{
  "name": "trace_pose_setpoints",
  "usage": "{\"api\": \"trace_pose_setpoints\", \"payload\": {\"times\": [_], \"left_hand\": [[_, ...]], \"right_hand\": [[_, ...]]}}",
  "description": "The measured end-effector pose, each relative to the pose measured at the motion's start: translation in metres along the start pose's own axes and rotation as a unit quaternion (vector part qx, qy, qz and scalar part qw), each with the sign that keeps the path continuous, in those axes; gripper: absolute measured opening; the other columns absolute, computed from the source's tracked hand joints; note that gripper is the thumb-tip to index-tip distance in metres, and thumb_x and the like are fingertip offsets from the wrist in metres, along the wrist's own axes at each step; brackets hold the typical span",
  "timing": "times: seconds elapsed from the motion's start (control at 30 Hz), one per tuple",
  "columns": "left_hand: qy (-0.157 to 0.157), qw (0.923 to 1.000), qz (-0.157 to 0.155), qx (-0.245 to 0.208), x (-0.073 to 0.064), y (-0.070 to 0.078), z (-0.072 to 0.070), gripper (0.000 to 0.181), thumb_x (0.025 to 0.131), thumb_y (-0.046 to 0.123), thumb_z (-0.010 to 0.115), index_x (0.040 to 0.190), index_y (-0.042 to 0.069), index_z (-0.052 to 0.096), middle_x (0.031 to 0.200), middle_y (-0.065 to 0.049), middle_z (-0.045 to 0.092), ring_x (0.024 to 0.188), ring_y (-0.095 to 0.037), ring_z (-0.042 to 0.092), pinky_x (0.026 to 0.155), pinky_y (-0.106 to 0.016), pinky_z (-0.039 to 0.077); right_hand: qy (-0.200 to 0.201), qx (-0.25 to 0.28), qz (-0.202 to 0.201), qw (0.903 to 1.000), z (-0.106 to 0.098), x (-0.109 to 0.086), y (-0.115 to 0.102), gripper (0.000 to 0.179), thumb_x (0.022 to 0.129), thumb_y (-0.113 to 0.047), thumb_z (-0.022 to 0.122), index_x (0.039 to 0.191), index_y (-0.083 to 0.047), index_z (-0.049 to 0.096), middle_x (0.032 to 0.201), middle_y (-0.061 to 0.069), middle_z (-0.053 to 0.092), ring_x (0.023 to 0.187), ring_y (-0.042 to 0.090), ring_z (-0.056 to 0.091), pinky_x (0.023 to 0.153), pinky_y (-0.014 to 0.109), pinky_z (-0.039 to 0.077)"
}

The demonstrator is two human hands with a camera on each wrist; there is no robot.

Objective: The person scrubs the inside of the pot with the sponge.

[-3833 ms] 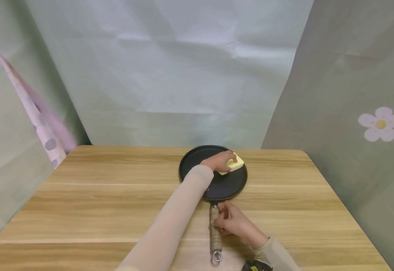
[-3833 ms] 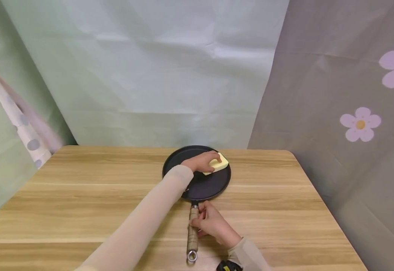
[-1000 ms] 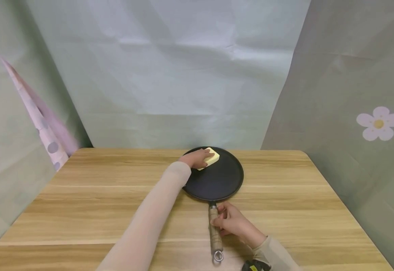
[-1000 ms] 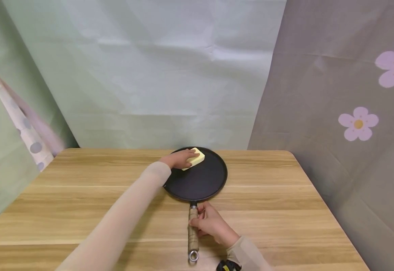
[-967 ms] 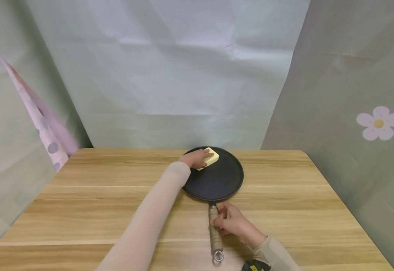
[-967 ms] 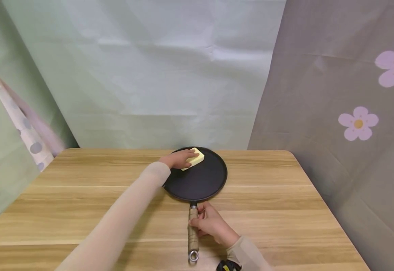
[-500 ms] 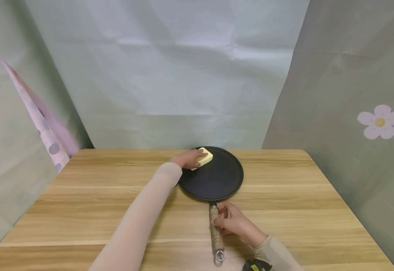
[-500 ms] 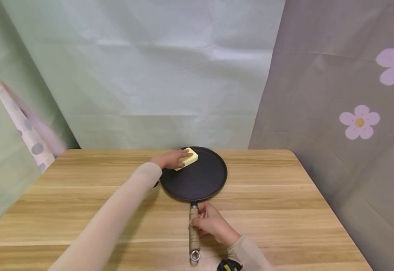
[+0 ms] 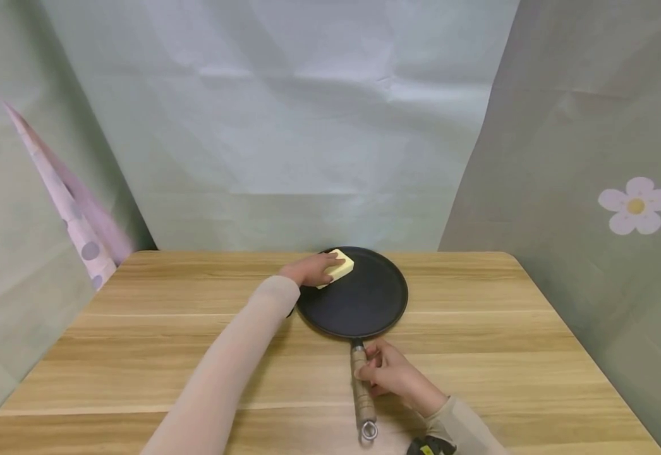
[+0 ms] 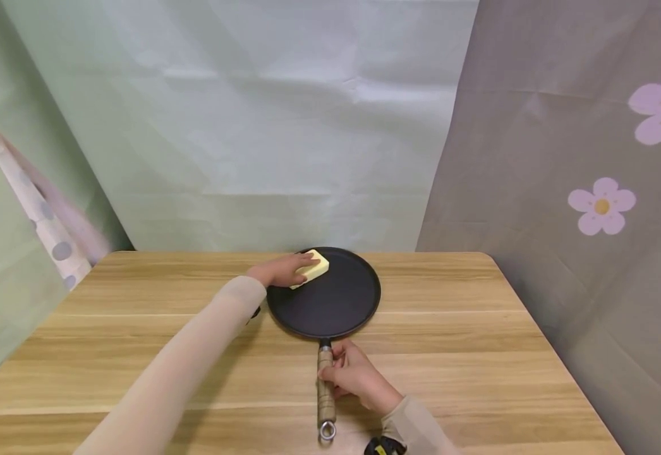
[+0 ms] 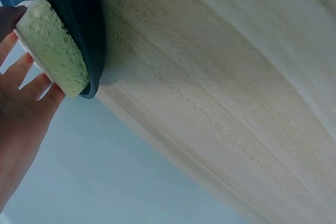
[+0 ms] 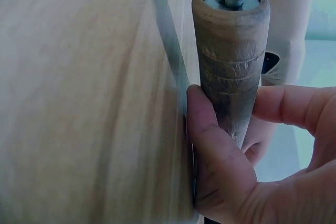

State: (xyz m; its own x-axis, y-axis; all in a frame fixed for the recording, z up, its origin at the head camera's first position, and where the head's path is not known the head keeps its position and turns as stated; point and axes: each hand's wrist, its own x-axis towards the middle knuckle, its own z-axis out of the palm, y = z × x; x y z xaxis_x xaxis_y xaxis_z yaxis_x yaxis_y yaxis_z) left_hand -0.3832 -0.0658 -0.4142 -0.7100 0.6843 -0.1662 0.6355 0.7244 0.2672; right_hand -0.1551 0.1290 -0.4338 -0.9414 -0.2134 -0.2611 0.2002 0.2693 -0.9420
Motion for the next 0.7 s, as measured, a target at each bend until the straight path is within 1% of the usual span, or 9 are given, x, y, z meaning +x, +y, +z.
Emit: {"api": "trace_pose_setpoints", "payload": {"times": [0.1,0.23,0.33,0.47,0.7], "left_hand": [[-0.002,1.0,-0.001,-0.004,-0.003,0.001,0.0,0.059,0.098,0.016,0.052,0.152,0.013,0.03,0.159,-0.013,0.02,0.143,-0.034,0.023,0.114,-0.044,0.023],[-0.001,1.0,0.007,0.002,-0.008,0.001,0.001,0.058,0.098,0.015,0.052,0.151,0.01,0.031,0.158,-0.015,0.021,0.142,-0.036,0.023,0.114,-0.045,0.022],[-0.004,0.9999,0.012,0.006,-0.012,0.001,0.002,0.058,0.098,0.015,0.052,0.152,0.01,0.03,0.158,-0.016,0.02,0.143,-0.036,0.022,0.114,-0.045,0.022],[-0.015,0.9998,0.013,0.002,-0.018,0.002,0.002,0.059,0.1,0.017,0.052,0.153,0.012,0.027,0.159,-0.015,0.017,0.144,-0.037,0.018,0.115,-0.045,0.02],[-0.008,0.9994,0.034,0.0,-0.029,0.004,0.008,0.059,0.099,0.017,0.053,0.152,0.009,0.028,0.158,-0.017,0.017,0.143,-0.038,0.019,0.114,-0.048,0.02]], "right_hand": [[0.001,0.004,-0.001,1.0,0.0,0.0,0.0,0.034,0.08,0.002,0.064,0.107,0.005,0.043,0.078,0.005,0.044,0.065,0.016,0.048,0.054,0.029,0.05],[-0.004,0.01,0.002,0.9999,0.0,-0.001,-0.003,0.035,0.079,0.001,0.065,0.107,0.005,0.044,0.078,0.005,0.045,0.064,0.015,0.048,0.053,0.028,0.049],[-0.009,0.009,0.004,0.9999,-0.001,-0.002,-0.005,0.036,0.079,0.0,0.065,0.107,0.005,0.044,0.078,0.005,0.045,0.065,0.015,0.049,0.054,0.028,0.05],[-0.006,0.004,0.007,1.0,-0.002,-0.001,-0.004,0.036,0.079,0.001,0.065,0.107,0.005,0.043,0.078,0.005,0.045,0.064,0.016,0.05,0.055,0.029,0.051],[-0.002,0.002,0.009,1.0,-0.001,0.0,-0.002,0.035,0.079,0.001,0.065,0.107,0.005,0.043,0.077,0.004,0.044,0.064,0.015,0.049,0.054,0.029,0.05]]}}
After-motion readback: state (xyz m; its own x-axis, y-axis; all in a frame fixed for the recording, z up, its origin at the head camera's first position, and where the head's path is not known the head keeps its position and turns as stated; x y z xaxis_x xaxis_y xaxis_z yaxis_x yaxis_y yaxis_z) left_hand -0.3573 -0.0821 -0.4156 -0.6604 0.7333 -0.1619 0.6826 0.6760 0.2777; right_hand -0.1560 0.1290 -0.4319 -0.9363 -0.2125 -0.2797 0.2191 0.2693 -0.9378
